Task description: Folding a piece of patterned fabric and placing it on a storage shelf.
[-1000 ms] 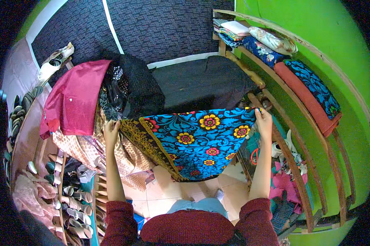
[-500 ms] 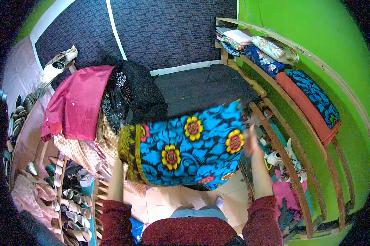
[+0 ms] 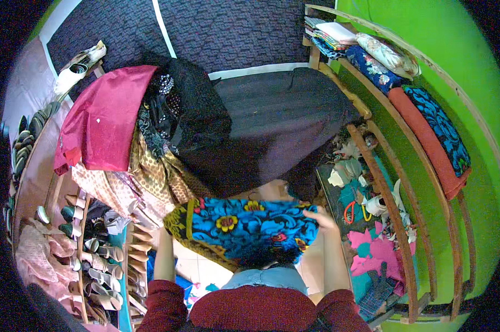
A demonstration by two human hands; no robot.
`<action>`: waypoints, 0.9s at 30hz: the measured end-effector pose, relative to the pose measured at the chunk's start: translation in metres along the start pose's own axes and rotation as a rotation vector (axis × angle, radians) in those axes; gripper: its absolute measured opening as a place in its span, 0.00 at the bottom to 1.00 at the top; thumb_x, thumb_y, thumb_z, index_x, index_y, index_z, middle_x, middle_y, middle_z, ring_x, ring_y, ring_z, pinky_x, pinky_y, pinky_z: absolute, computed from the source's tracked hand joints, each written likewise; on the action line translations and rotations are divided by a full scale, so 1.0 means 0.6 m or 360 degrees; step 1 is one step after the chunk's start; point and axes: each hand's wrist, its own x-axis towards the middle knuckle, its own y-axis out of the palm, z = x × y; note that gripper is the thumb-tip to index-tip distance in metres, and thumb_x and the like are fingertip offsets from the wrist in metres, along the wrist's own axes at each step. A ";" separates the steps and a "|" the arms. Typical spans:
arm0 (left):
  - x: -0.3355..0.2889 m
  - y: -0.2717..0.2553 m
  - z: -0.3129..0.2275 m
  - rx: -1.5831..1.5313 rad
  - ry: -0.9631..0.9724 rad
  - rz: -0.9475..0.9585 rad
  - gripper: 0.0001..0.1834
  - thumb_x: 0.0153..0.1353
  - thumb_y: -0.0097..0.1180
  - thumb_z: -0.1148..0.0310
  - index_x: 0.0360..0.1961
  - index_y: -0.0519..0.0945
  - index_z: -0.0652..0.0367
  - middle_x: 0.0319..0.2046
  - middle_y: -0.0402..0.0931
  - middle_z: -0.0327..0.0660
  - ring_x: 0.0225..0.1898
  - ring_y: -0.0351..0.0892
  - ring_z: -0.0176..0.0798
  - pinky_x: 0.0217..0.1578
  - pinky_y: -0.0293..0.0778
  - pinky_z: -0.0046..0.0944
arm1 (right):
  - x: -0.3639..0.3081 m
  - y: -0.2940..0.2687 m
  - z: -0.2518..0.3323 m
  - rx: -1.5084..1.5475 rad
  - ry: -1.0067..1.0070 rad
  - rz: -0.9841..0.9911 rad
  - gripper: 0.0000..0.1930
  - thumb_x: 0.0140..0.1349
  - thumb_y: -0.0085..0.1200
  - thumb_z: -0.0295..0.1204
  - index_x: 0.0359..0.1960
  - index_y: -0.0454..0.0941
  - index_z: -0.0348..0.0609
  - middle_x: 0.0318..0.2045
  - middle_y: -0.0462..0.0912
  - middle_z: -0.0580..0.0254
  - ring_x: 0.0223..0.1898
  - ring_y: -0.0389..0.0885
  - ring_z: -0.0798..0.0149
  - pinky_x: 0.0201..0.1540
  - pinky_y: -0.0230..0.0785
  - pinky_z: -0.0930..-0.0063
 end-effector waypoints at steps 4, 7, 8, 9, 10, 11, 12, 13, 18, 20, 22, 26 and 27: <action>0.051 -0.072 -0.043 -0.0192 -0.0160 0.0066 0.32 0.59 0.36 0.46 0.53 0.65 0.63 0.48 0.69 0.44 0.48 0.68 0.39 0.50 0.64 0.39 | -0.022 0.038 0.101 0.0325 -0.0342 0.0065 0.28 0.47 0.58 0.26 0.52 0.63 0.33 0.46 0.74 0.52 0.46 0.74 0.57 0.51 0.65 0.62; 0.052 -0.042 -0.004 -0.0353 -0.0298 0.0131 0.34 0.59 0.35 0.44 0.54 0.64 0.63 0.49 0.68 0.45 0.49 0.68 0.40 0.51 0.63 0.41 | -0.018 0.013 0.094 0.0458 -0.0689 0.0111 0.28 0.49 0.56 0.27 0.52 0.62 0.33 0.48 0.72 0.51 0.47 0.73 0.56 0.53 0.63 0.60; 0.051 -0.006 0.021 -0.0403 -0.0337 0.0146 0.34 0.59 0.35 0.44 0.54 0.64 0.63 0.49 0.68 0.45 0.50 0.67 0.40 0.51 0.63 0.41 | -0.012 0.021 0.098 0.0481 -0.0725 0.0028 0.27 0.49 0.56 0.27 0.52 0.63 0.33 0.47 0.72 0.52 0.47 0.73 0.55 0.52 0.63 0.60; 0.050 0.027 0.045 -0.0454 -0.0376 0.0165 0.35 0.59 0.35 0.43 0.54 0.64 0.63 0.50 0.68 0.45 0.50 0.67 0.40 0.52 0.63 0.42 | -0.008 0.031 0.102 0.0502 -0.0765 -0.0057 0.27 0.50 0.56 0.28 0.52 0.63 0.33 0.47 0.73 0.52 0.47 0.73 0.55 0.52 0.64 0.60; 0.048 0.050 0.060 -0.0506 -0.0413 0.0185 0.35 0.59 0.34 0.42 0.55 0.63 0.63 0.50 0.67 0.46 0.51 0.67 0.41 0.52 0.63 0.42 | -0.007 0.039 0.105 0.0521 -0.0746 -0.0084 0.23 0.52 0.55 0.28 0.50 0.65 0.33 0.45 0.74 0.53 0.46 0.74 0.56 0.52 0.64 0.60; 0.027 0.051 0.080 -0.0550 -0.0445 0.0203 0.36 0.59 0.34 0.42 0.55 0.63 0.64 0.51 0.67 0.46 0.51 0.67 0.41 0.52 0.63 0.43 | 0.000 0.043 0.106 0.0523 -0.0748 -0.0071 0.23 0.52 0.55 0.28 0.50 0.65 0.33 0.45 0.74 0.53 0.46 0.74 0.56 0.52 0.64 0.60; -0.019 0.039 0.126 -0.0600 -0.0503 0.0242 0.37 0.59 0.34 0.41 0.55 0.63 0.64 0.51 0.67 0.46 0.51 0.67 0.41 0.53 0.62 0.43 | 0.002 0.034 0.105 0.0630 -0.0730 -0.0183 0.21 0.54 0.53 0.29 0.48 0.67 0.33 0.44 0.75 0.53 0.45 0.74 0.56 0.52 0.64 0.60; -0.034 0.010 0.132 -0.0652 -0.0548 0.0267 0.37 0.59 0.33 0.40 0.55 0.62 0.64 0.51 0.67 0.47 0.52 0.66 0.42 0.53 0.62 0.43 | 0.003 0.030 0.108 0.0734 -0.0706 -0.0277 0.19 0.55 0.52 0.29 0.47 0.68 0.34 0.43 0.76 0.53 0.45 0.75 0.57 0.51 0.65 0.61; -0.049 0.012 0.066 -0.0956 -0.0550 0.0386 0.56 0.40 0.33 0.23 0.56 0.61 0.63 0.52 0.66 0.50 0.52 0.66 0.52 0.53 0.62 0.51 | -0.016 0.037 0.152 0.0936 -0.0588 -0.0210 0.15 0.55 0.53 0.29 0.44 0.71 0.37 0.39 0.78 0.55 0.40 0.77 0.58 0.47 0.69 0.63; -0.045 0.012 0.043 -0.0672 -0.0218 0.0398 0.51 0.43 0.41 0.28 0.55 0.62 0.64 0.50 0.67 0.50 0.51 0.67 0.53 0.53 0.62 0.51 | -0.023 0.029 0.164 0.0940 -0.0596 -0.0237 0.14 0.55 0.52 0.29 0.42 0.72 0.36 0.39 0.78 0.55 0.40 0.78 0.59 0.47 0.69 0.65; -0.027 -0.007 0.003 -0.0085 0.0063 0.0175 0.40 0.48 0.55 0.45 0.53 0.62 0.65 0.48 0.68 0.52 0.49 0.68 0.52 0.52 0.64 0.48 | -0.030 0.025 0.190 0.0822 -0.0632 -0.0288 0.14 0.55 0.52 0.29 0.41 0.72 0.35 0.38 0.79 0.56 0.40 0.78 0.60 0.47 0.69 0.65; -0.007 0.039 -0.127 -0.0387 0.0331 0.0578 0.36 0.44 0.59 0.68 0.55 0.60 0.67 0.50 0.67 0.52 0.50 0.69 0.49 0.52 0.65 0.45 | -0.076 0.050 0.275 0.0629 -0.0929 -0.0101 0.22 0.55 0.50 0.28 0.52 0.65 0.35 0.48 0.73 0.54 0.49 0.72 0.57 0.54 0.62 0.64; -0.001 0.036 -0.135 -0.0409 0.0319 0.0616 0.37 0.42 0.59 0.71 0.55 0.59 0.67 0.50 0.67 0.52 0.51 0.69 0.49 0.53 0.64 0.46 | -0.084 0.046 0.282 0.0492 -0.1047 -0.0076 0.25 0.55 0.50 0.28 0.55 0.61 0.36 0.51 0.70 0.54 0.52 0.69 0.57 0.56 0.59 0.64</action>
